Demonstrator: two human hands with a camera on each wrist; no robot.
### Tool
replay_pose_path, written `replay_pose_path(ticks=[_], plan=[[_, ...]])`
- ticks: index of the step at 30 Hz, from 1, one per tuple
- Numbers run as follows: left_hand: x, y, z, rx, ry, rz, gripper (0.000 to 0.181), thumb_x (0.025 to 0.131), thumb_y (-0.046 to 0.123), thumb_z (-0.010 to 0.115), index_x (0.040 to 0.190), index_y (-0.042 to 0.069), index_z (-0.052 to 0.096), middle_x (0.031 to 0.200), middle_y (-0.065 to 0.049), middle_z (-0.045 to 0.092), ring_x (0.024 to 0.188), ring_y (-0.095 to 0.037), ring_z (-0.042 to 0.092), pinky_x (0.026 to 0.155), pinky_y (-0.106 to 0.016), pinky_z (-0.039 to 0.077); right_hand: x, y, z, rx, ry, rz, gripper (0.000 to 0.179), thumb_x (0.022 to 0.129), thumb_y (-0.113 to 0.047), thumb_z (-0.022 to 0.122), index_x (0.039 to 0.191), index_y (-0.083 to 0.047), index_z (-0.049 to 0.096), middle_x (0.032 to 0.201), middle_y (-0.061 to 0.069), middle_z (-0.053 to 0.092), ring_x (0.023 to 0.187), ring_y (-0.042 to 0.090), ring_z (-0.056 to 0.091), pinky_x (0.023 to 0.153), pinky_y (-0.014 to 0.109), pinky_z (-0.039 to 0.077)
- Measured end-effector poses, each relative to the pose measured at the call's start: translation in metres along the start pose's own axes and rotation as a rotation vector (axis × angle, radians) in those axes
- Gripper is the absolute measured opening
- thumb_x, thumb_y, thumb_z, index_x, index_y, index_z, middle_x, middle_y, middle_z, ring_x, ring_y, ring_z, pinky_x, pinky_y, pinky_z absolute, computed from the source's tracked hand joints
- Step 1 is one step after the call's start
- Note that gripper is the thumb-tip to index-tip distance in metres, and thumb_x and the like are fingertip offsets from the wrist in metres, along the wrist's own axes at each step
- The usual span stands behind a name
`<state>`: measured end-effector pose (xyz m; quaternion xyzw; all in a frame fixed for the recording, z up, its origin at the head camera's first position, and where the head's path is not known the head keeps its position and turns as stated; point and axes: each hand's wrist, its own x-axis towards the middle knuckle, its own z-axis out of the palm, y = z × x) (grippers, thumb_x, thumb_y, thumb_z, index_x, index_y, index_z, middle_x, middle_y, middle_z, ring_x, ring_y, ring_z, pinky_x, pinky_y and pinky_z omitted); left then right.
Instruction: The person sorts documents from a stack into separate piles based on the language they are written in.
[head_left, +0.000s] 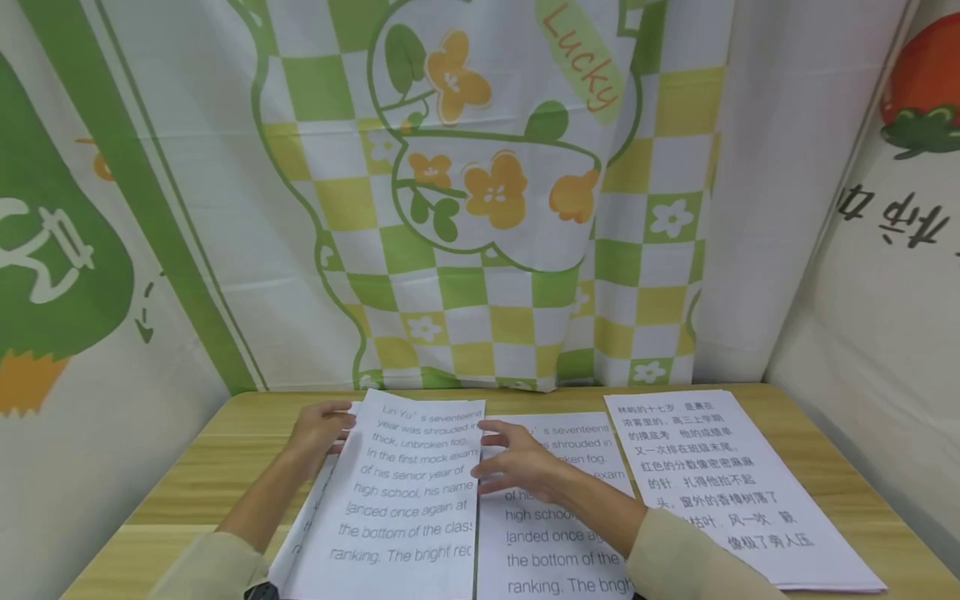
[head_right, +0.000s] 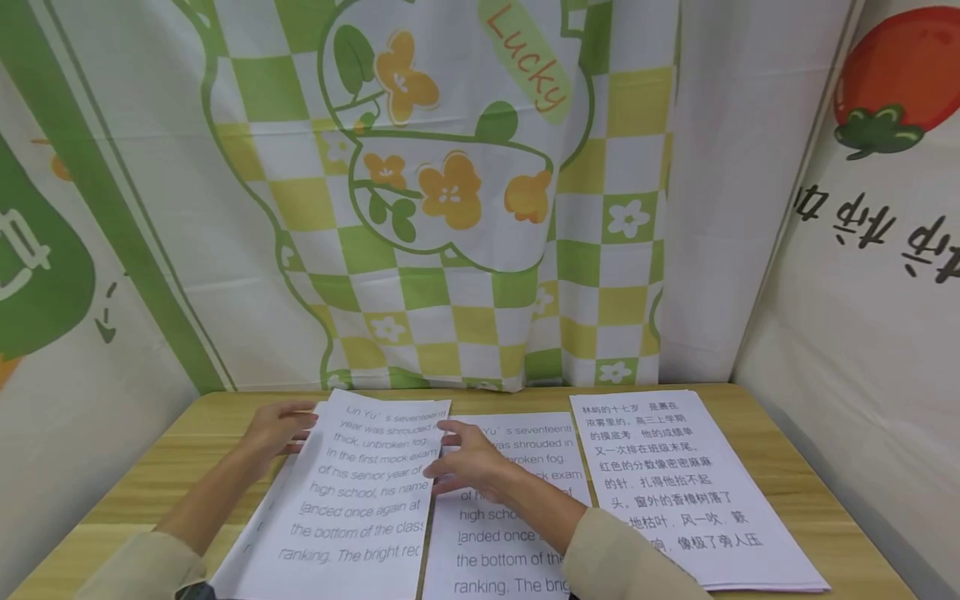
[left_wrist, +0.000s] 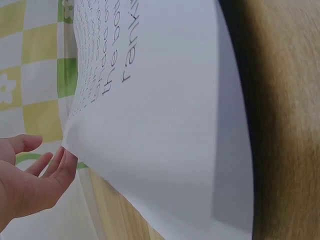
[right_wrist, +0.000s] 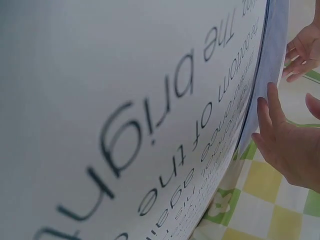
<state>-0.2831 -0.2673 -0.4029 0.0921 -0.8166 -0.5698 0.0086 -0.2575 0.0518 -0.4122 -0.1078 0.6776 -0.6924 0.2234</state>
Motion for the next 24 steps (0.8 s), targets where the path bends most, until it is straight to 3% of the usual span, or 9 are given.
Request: replay_pose_path(ticks=[6,14,20,24], plan=[[0.001,-0.002,-0.003,0.041,0.021,-0.002,0.052,0.102,0.007,0.053,0.148,-0.014,0.042,0.139,-0.037,0.053,0.118,-0.048,0.059,0.083,-0.033,0.058,0.004,0.001,0.005,0.015,-0.011,0.010,0.091,0.083,0.015,0.069,0.161,0.001,0.026,0.155,0.035,0.034,0.102,0.037,0.071,0.088,0.046,0.063],[0.000,-0.002,-0.007,0.042,0.046,-0.022,0.055,0.100,0.007,0.051,0.150,-0.015,0.038,0.142,-0.041,0.047,0.128,-0.053,0.049,0.106,-0.055,0.049,0.008,0.001,0.013,0.015,-0.007,0.023,0.092,0.084,0.015,0.068,0.163,-0.001,0.024,0.151,0.035,0.039,0.103,0.037,0.070,0.088,0.045,0.063],[0.000,-0.004,-0.010,0.054,0.051,-0.028,0.056,0.100,0.009,0.052,0.149,-0.016,0.038,0.140,-0.041,0.048,0.129,-0.054,0.051,0.100,-0.047,0.055,0.013,0.001,0.017,-0.027,0.009,0.023,0.094,0.083,0.013,0.071,0.163,-0.004,0.025,0.147,0.033,0.044,0.104,0.037,0.071,0.092,0.044,0.062],[-0.001,-0.007,-0.012,0.066,0.043,-0.037,0.057,0.101,0.010,0.051,0.149,-0.017,0.037,0.142,-0.042,0.047,0.129,-0.054,0.051,0.103,-0.050,0.053,0.013,0.002,0.017,-0.051,0.003,0.033,0.095,0.083,0.009,0.072,0.164,-0.005,0.024,0.148,0.033,0.045,0.102,0.038,0.071,0.095,0.047,0.060]])
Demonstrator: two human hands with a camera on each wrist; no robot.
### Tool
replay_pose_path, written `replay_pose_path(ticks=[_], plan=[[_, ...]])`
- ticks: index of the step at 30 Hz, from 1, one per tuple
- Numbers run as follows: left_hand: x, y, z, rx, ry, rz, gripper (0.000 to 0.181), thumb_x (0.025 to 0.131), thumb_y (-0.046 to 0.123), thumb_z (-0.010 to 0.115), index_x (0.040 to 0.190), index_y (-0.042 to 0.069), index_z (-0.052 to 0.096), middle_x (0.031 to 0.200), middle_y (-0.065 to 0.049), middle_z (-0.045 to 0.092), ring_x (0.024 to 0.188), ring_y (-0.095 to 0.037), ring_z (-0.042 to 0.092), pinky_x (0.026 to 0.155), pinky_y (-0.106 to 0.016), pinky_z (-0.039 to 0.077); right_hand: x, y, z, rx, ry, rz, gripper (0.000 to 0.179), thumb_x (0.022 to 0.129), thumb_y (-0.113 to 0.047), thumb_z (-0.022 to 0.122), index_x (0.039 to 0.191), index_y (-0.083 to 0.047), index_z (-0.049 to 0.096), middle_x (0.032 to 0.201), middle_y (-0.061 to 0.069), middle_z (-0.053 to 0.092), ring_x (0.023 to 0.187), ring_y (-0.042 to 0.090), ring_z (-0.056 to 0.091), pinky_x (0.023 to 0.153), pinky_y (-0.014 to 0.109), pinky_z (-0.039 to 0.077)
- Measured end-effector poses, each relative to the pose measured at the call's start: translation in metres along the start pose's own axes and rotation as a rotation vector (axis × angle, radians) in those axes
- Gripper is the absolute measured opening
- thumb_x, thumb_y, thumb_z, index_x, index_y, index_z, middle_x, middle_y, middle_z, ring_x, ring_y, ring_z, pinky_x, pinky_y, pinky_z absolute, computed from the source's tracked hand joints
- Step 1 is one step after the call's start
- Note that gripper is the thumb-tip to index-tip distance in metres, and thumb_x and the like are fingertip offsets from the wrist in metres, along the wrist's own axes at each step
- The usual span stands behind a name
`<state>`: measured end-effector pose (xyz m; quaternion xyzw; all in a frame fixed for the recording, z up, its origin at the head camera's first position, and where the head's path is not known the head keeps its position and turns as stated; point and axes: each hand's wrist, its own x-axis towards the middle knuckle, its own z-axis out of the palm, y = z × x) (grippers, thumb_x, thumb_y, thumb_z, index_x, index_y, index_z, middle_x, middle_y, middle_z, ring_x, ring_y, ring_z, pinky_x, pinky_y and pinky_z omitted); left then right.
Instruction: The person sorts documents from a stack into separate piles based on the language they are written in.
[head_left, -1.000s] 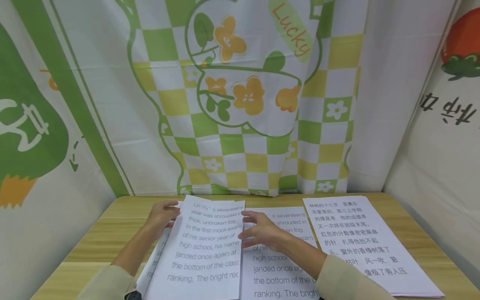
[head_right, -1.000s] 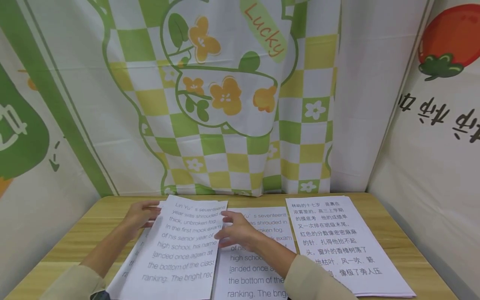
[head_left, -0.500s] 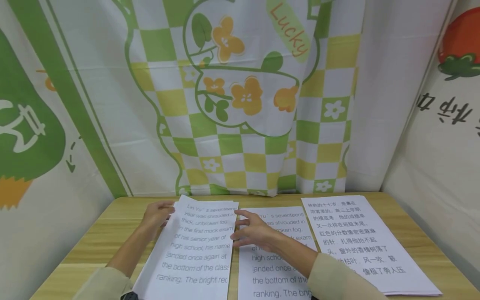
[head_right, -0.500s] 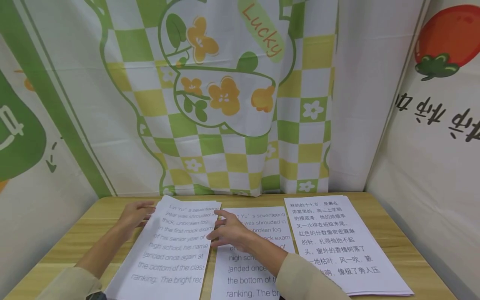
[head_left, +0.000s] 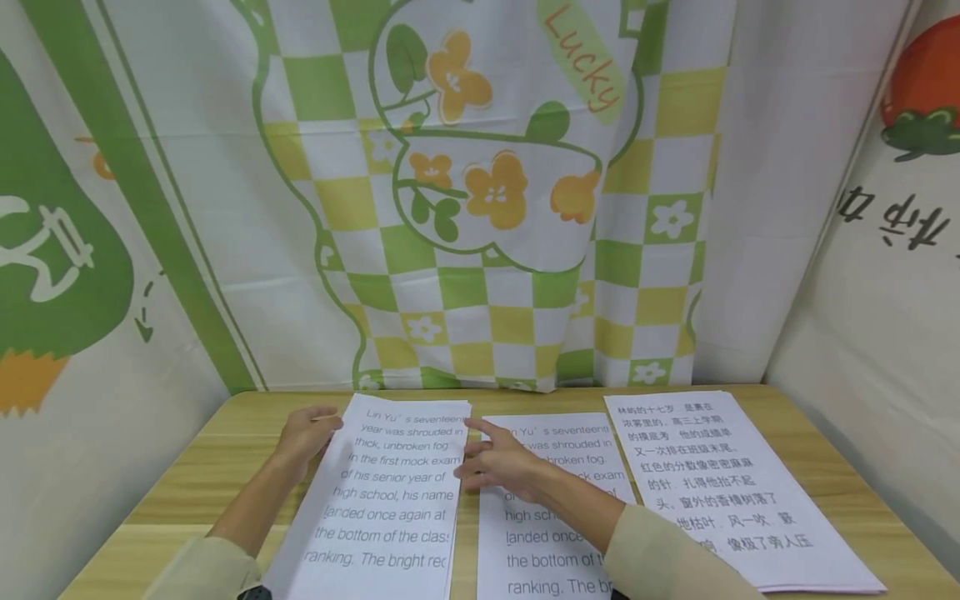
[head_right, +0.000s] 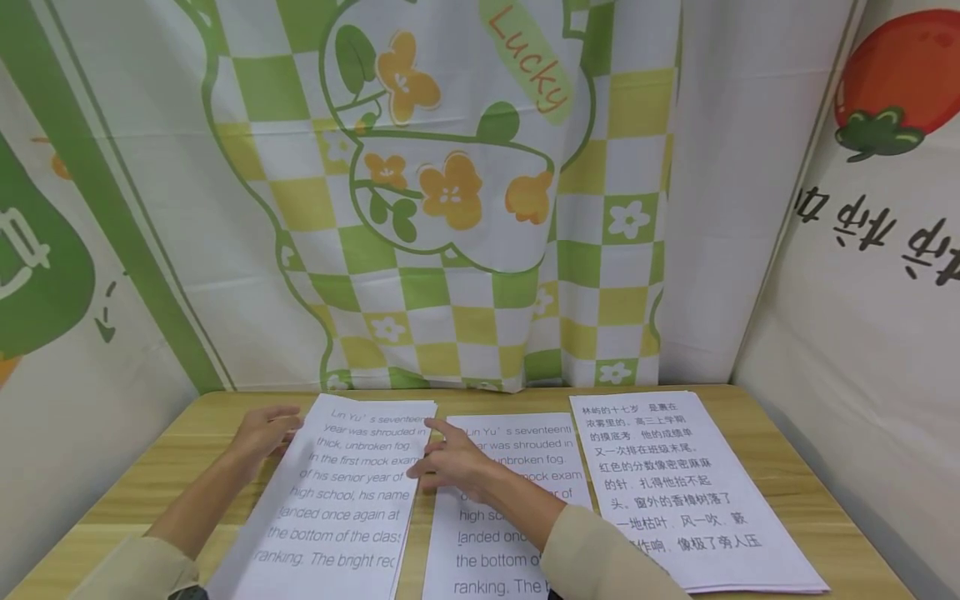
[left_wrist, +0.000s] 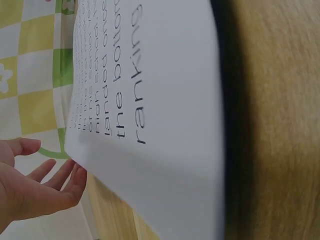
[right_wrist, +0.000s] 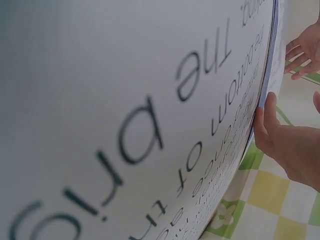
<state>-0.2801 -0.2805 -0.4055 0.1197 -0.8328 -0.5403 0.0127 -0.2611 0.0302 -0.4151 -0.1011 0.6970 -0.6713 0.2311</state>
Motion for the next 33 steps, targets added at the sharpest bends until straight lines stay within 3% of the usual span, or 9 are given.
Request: replay_pose_path(ticks=[7,13,17,24,33], plan=[[0.000,-0.003,0.002,0.020,-0.008,-0.013,0.058,0.101,0.011,0.050,0.149,-0.018,0.035,0.142,-0.041,0.048,0.124,-0.052,0.054,0.102,-0.052,0.051,0.000,0.001,-0.001,0.004,-0.012,-0.004,0.094,0.084,0.008,0.072,0.163,-0.004,0.024,0.146,0.032,0.046,0.102,0.036,0.071,0.094,0.046,0.060],[-0.005,0.004,0.010,0.042,-0.009,0.015,0.058,0.101,0.011,0.052,0.149,-0.016,0.037,0.141,-0.042,0.048,0.116,-0.048,0.060,0.100,-0.052,0.055,-0.002,0.000,-0.006,-0.024,-0.003,-0.029,0.091,0.083,0.009,0.071,0.162,-0.001,0.026,0.141,0.031,0.050,0.107,0.038,0.069,0.092,0.046,0.062],[-0.011,0.013,0.024,0.055,-0.031,0.025,0.057,0.101,0.013,0.052,0.151,-0.011,0.039,0.139,-0.040,0.050,0.114,-0.047,0.062,0.097,-0.051,0.056,-0.009,-0.001,-0.013,-0.122,0.036,-0.066,0.083,0.085,0.007,0.071,0.158,0.004,0.033,0.140,0.030,0.053,0.106,0.036,0.069,0.088,0.044,0.063],[-0.025,0.030,0.055,0.006,-0.099,0.038,0.054,0.102,0.014,0.054,0.151,-0.006,0.044,0.141,-0.035,0.054,0.128,-0.049,0.053,0.107,-0.057,0.048,-0.029,-0.007,-0.040,-0.316,0.118,-0.081,0.072,0.087,-0.006,0.074,0.152,0.003,0.044,0.134,0.024,0.062,0.097,0.033,0.071,0.085,0.043,0.062],[-0.048,0.049,0.090,-0.102,-0.219,0.055,0.051,0.101,0.014,0.058,0.148,-0.004,0.048,0.137,-0.030,0.059,0.123,-0.043,0.060,0.103,-0.052,0.053,-0.059,-0.008,-0.095,-0.329,0.234,-0.063,0.065,0.096,-0.014,0.070,0.151,0.008,0.043,0.130,0.026,0.065,0.109,0.038,0.070,0.089,0.045,0.062]])
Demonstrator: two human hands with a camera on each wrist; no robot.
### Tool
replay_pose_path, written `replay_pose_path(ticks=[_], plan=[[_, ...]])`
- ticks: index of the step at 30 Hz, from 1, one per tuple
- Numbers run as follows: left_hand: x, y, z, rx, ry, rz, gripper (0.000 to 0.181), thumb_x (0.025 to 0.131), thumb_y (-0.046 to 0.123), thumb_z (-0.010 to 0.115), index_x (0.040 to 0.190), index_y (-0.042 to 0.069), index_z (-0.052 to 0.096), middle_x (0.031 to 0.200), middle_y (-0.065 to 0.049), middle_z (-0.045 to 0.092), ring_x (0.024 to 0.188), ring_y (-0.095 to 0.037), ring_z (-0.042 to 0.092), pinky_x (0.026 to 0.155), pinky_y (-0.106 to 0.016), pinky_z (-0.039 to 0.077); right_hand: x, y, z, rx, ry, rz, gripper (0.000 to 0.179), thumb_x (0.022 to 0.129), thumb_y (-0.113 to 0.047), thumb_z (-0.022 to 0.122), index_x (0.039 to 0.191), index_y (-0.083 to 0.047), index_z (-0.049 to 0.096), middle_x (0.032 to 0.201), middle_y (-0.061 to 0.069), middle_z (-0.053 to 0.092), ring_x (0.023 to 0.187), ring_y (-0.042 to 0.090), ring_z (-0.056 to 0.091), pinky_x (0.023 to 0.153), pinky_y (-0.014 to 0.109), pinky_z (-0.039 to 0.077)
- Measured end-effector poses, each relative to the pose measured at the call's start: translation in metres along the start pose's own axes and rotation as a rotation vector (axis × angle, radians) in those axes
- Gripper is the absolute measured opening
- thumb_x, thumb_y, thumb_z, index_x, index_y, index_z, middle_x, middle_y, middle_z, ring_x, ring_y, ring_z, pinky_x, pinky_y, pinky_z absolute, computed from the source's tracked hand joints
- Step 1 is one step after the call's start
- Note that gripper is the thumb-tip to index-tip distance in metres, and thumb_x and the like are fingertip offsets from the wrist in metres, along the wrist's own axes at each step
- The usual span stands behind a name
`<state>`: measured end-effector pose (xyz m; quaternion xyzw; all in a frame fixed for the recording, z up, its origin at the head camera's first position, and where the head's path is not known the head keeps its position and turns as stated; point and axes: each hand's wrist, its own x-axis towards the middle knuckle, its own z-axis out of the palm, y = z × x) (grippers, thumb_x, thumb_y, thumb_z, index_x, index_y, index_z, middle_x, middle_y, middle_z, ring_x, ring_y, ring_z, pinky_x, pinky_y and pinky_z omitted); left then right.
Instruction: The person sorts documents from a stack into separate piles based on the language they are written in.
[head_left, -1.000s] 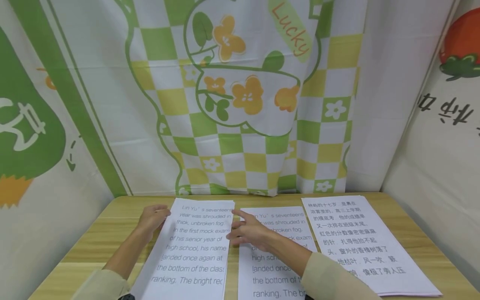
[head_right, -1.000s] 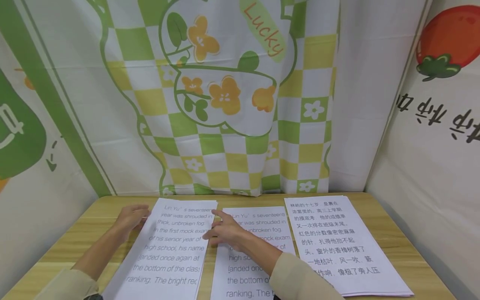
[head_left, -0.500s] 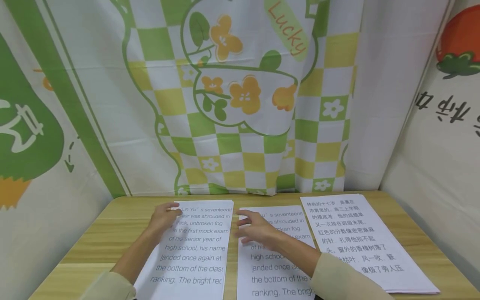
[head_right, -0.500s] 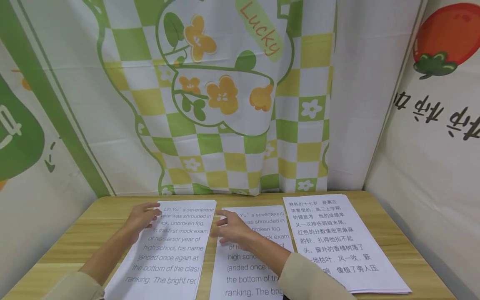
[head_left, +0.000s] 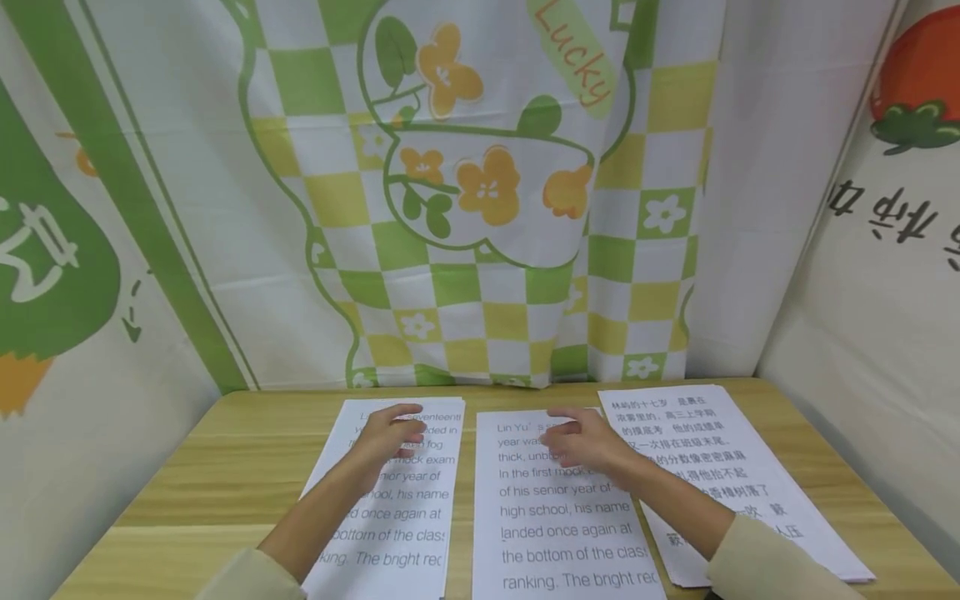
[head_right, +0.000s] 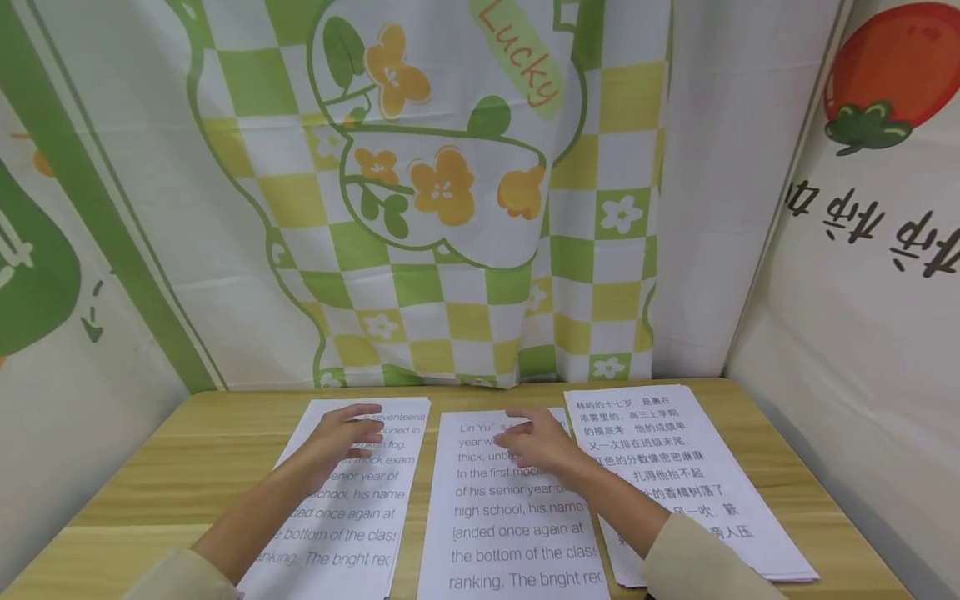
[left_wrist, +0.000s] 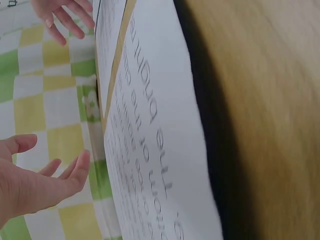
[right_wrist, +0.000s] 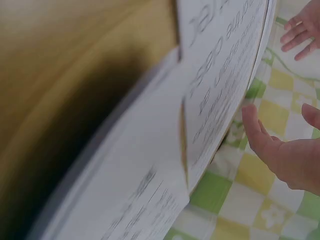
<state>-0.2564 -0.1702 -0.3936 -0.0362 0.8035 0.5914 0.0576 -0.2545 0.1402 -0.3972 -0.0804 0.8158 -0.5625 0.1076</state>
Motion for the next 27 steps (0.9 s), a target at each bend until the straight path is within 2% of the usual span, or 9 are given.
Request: replay_pose_path(ticks=[5,13,20,27], plan=[[-0.005,0.001,0.019,-0.025,-0.037,-0.021,0.051,0.100,0.012,0.060,0.147,-0.004,0.050,0.132,-0.027,0.063,0.120,-0.039,0.063,0.100,-0.049,0.055,-0.010,0.008,-0.027,-0.014,0.018,0.018,0.065,0.102,-0.024,0.065,0.152,0.010,0.039,0.135,0.031,0.061,0.112,0.042,0.069,0.089,0.046,0.062],[-0.007,-0.001,0.035,-0.025,-0.090,-0.040,0.054,0.096,0.012,0.062,0.146,-0.003,0.052,0.126,-0.024,0.066,0.110,-0.035,0.066,0.094,-0.047,0.056,-0.022,0.020,-0.058,-0.061,0.069,0.083,0.066,0.104,-0.030,0.060,0.153,0.009,0.038,0.136,0.031,0.060,0.110,0.040,0.070,0.086,0.044,0.064],[-0.011,-0.002,0.041,-0.103,-0.149,-0.054,0.051,0.096,0.007,0.059,0.145,-0.008,0.050,0.123,-0.028,0.064,0.105,-0.034,0.068,0.089,-0.044,0.061,-0.028,0.026,-0.071,-0.083,0.079,0.147,0.070,0.104,-0.031,0.061,0.152,0.013,0.036,0.127,0.032,0.064,0.103,0.036,0.073,0.079,0.040,0.064],[-0.012,-0.002,0.044,-0.142,-0.202,-0.075,0.048,0.102,0.008,0.053,0.145,-0.012,0.046,0.117,-0.029,0.063,0.100,-0.034,0.069,0.088,-0.045,0.062,-0.031,0.031,-0.077,-0.042,0.052,0.187,0.070,0.104,-0.034,0.061,0.149,0.014,0.037,0.118,0.027,0.068,0.098,0.032,0.073,0.077,0.040,0.065]])
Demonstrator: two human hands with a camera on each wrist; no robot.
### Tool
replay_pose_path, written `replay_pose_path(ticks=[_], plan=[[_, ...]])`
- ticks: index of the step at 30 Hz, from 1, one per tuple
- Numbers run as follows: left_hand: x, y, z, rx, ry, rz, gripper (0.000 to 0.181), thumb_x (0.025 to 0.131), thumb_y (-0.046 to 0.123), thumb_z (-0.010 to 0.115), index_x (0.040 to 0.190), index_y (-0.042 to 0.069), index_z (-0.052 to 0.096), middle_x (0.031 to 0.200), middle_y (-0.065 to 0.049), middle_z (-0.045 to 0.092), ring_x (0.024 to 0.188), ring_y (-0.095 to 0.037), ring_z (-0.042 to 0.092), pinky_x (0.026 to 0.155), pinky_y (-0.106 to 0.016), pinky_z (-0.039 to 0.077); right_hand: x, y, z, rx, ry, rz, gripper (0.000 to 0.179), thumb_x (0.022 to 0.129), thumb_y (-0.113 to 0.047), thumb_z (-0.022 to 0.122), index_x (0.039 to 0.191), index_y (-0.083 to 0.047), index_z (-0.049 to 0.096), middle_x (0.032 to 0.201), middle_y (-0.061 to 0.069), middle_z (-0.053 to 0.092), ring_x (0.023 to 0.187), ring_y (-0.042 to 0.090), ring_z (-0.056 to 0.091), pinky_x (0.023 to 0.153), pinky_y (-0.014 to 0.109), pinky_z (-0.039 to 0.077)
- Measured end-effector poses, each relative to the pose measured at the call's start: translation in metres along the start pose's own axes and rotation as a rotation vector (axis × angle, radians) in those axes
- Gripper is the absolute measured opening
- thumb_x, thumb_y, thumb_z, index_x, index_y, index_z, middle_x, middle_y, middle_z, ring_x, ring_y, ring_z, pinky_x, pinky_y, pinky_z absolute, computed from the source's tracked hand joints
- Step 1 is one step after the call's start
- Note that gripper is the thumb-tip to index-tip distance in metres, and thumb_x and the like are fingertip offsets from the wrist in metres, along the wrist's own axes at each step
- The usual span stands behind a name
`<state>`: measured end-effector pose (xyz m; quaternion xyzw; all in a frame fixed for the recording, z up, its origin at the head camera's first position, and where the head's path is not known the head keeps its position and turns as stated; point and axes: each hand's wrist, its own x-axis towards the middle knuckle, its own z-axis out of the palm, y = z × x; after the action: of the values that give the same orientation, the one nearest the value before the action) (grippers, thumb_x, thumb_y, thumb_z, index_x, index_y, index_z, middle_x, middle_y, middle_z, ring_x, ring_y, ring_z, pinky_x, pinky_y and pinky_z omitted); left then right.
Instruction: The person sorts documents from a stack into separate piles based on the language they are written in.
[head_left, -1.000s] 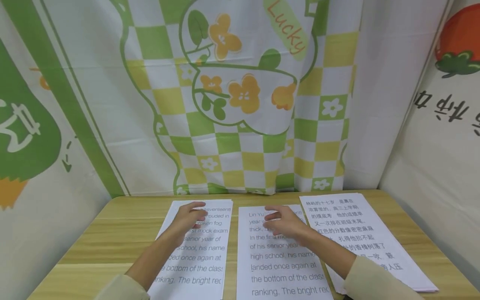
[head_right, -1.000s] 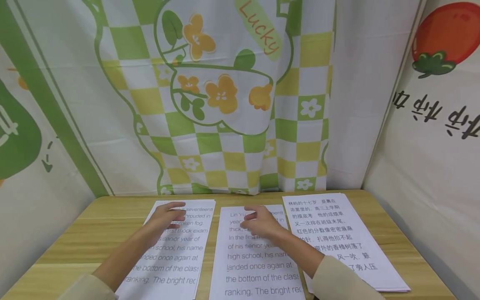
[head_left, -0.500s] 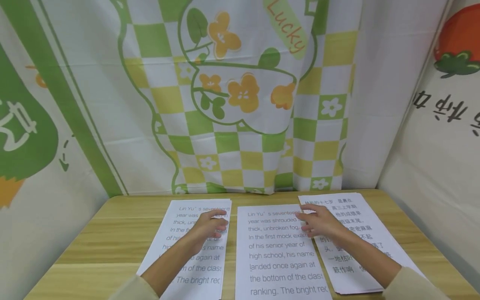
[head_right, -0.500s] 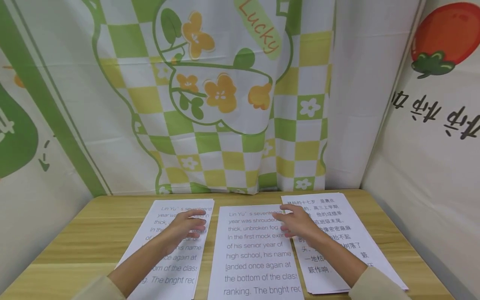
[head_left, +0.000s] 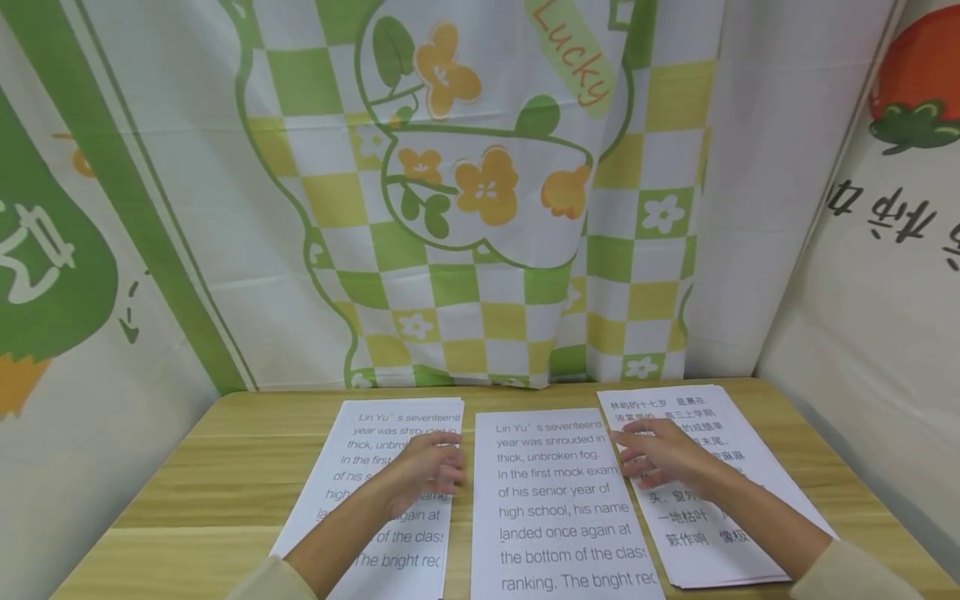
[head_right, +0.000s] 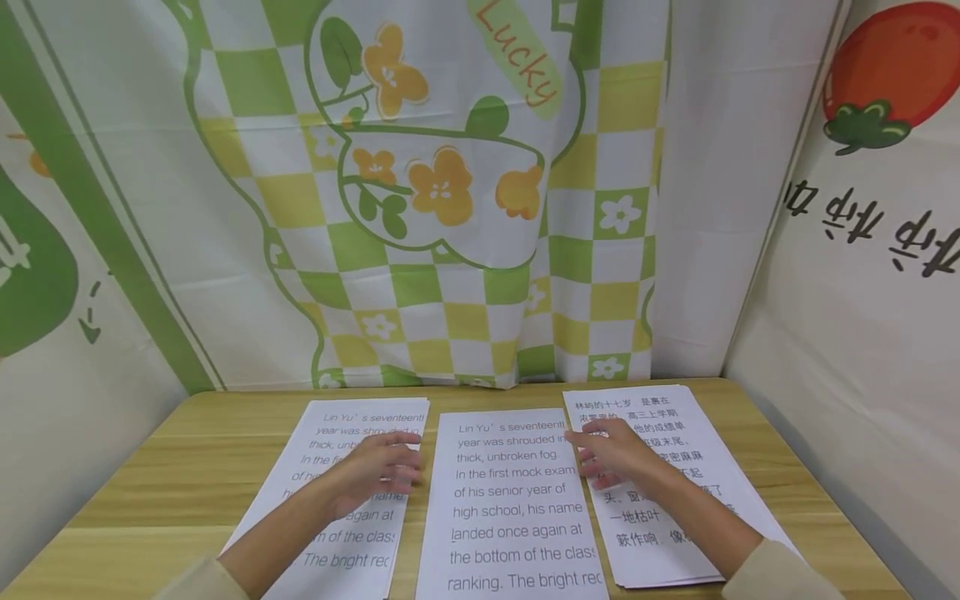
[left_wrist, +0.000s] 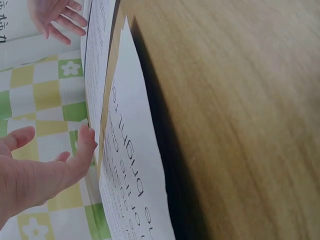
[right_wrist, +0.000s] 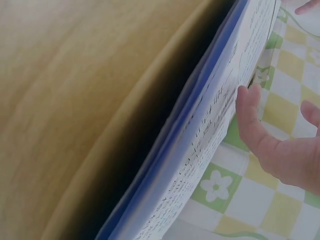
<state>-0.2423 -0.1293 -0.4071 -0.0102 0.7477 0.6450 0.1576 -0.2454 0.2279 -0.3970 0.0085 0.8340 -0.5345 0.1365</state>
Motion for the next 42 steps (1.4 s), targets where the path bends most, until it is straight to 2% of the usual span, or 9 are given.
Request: replay_pose_path(ticks=[6,13,20,23,31,42], plan=[[-0.002,-0.001,0.000,-0.041,-0.082,-0.036,0.050,0.106,0.014,0.047,0.145,-0.016,0.041,0.125,-0.037,0.060,0.112,-0.043,0.067,0.094,-0.049,0.060,0.000,0.003,-0.003,0.055,-0.033,0.049,0.068,0.104,-0.033,0.060,0.149,0.014,0.039,0.116,0.023,0.070,0.097,0.028,0.073,0.080,0.040,0.064],[-0.001,-0.003,0.000,-0.066,-0.090,-0.051,0.049,0.107,0.020,0.049,0.140,-0.016,0.044,0.125,-0.038,0.060,0.113,-0.045,0.067,0.094,-0.050,0.060,0.001,0.008,-0.007,0.123,-0.052,0.089,0.075,0.104,-0.033,0.060,0.152,0.015,0.030,0.115,0.022,0.072,0.099,0.030,0.074,0.081,0.041,0.065],[-0.001,-0.005,0.002,-0.085,-0.086,-0.067,0.053,0.093,0.012,0.057,0.137,-0.015,0.046,0.122,-0.036,0.062,0.108,-0.039,0.070,0.092,-0.048,0.061,0.001,0.011,-0.008,0.182,-0.069,0.106,0.074,0.103,-0.032,0.060,0.151,0.017,0.031,0.115,0.023,0.071,0.100,0.029,0.074,0.083,0.042,0.064],[-0.001,-0.005,0.002,-0.091,-0.086,-0.067,0.054,0.090,0.011,0.057,0.136,-0.015,0.046,0.122,-0.036,0.062,0.107,-0.038,0.070,0.092,-0.048,0.061,0.001,0.011,-0.008,0.200,-0.073,0.106,0.074,0.104,-0.031,0.059,0.151,0.017,0.030,0.115,0.023,0.072,0.100,0.030,0.074,0.084,0.043,0.064],[-0.001,-0.006,0.001,-0.109,-0.084,-0.072,0.055,0.089,0.011,0.057,0.136,-0.015,0.046,0.122,-0.035,0.062,0.106,-0.037,0.070,0.091,-0.048,0.062,0.001,0.011,-0.007,0.249,-0.075,0.111,0.072,0.104,-0.029,0.060,0.149,0.018,0.030,0.113,0.023,0.072,0.099,0.030,0.075,0.085,0.043,0.064],[-0.002,-0.005,0.001,-0.108,-0.083,-0.075,0.049,0.092,0.013,0.056,0.133,-0.013,0.048,0.123,-0.035,0.061,0.108,-0.038,0.069,0.090,-0.050,0.062,0.000,0.009,-0.007,0.281,-0.090,0.084,0.066,0.103,-0.027,0.061,0.147,0.016,0.034,0.110,0.019,0.075,0.099,0.027,0.074,0.089,0.042,0.063]])
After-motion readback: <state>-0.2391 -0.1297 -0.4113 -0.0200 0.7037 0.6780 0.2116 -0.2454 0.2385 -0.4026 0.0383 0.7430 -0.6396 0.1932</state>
